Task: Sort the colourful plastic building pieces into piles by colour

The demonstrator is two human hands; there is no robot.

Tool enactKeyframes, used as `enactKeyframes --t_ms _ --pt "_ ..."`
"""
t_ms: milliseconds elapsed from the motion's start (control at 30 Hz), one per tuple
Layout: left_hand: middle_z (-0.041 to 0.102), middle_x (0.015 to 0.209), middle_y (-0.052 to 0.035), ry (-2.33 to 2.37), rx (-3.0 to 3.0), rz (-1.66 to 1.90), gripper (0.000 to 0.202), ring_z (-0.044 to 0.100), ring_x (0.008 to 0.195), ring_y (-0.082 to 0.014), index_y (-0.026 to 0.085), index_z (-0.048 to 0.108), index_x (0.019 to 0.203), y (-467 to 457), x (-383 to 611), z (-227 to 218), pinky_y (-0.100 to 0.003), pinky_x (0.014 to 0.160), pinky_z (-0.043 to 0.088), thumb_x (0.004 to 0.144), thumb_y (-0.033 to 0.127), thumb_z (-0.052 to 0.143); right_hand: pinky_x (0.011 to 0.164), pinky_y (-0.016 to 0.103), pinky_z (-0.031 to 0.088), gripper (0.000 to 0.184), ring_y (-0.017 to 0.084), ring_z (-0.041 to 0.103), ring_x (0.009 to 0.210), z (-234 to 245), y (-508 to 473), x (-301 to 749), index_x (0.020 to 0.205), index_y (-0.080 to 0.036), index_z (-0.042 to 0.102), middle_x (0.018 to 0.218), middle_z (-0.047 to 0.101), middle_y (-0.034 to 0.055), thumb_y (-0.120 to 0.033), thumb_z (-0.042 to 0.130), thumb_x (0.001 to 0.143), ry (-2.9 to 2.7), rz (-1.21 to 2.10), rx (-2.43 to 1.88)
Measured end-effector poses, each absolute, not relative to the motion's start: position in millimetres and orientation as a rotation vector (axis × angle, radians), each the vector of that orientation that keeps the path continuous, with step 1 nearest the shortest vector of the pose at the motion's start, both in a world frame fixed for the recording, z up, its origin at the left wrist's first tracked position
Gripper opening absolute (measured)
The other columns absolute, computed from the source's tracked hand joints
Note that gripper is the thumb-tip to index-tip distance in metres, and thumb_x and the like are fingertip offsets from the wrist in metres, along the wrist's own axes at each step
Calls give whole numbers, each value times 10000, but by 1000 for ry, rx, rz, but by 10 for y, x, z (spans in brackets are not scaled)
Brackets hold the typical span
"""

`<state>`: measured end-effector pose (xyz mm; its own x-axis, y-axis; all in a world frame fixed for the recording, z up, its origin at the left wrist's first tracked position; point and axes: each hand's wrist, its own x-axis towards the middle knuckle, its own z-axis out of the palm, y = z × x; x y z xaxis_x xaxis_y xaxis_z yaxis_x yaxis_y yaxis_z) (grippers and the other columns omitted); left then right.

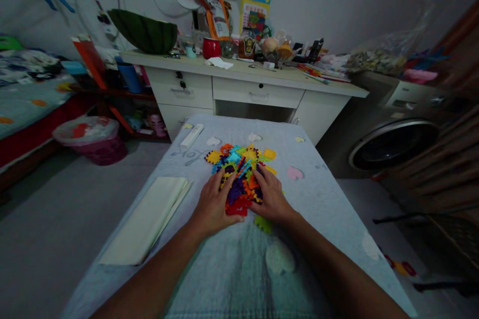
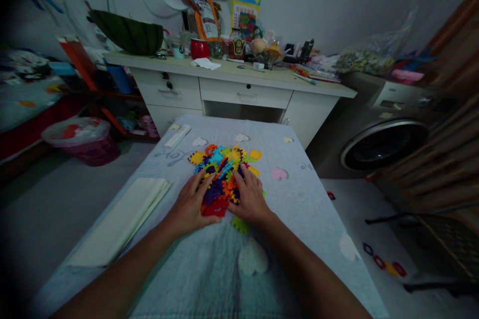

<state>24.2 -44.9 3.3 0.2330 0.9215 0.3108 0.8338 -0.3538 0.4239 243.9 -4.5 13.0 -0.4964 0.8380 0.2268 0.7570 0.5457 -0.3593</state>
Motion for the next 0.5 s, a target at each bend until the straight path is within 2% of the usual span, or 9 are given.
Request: enactKeyframes --t_ms 100,167,233,367,500 --pt "160 1571 -175 1686 2353 786 1212 215 1429 -413 254 249 1512 -423 218 19 -567 1138 263 514 627 825 1127 583 233 1106 382 186 1450 205 -19 2579 1532 -192 225 1592 151 201 -747 650 674 -2444 400 -1190" --pt "137 1576 -176 1688 2341 775 1246 196 1429 -430 257 250 1513 -412 199 16 -578 1137 252 485 688 806 1141 572 217 1151 376 182 1454 255 1 2737 1542 -207 191 1591 163 193 -775 648 651 -2424 461 -1180" --pt "131 1577 -174 1684 2314 767 1271 187 1426 -447 261 257 1512 -402 183 16 -592 1134 246 458 740 781 1149 574 196 1240 384 157 1461 276 12 2899 1555 -206 131 1591 151 204 -782 681 605 -2424 535 -1235" --pt "156 1573 -151 1676 2260 788 1241 196 1424 -445 280 279 1501 -382 168 16 -591 1130 255 464 765 758 1143 613 158 1454 417 51 1473 215 -21 3055 1561 -214 -3 1608 13 215 -750 782 461 -2528 707 -1395" --pt "186 1561 -153 1668 2243 813 1201 244 1413 -418 254 303 1490 -364 168 5 -554 1135 280 494 748 759 1152 608 137 1443 408 36 1477 163 -48 2967 1562 -218 16 1613 -17 201 -728 798 462 -2566 709 -1379"
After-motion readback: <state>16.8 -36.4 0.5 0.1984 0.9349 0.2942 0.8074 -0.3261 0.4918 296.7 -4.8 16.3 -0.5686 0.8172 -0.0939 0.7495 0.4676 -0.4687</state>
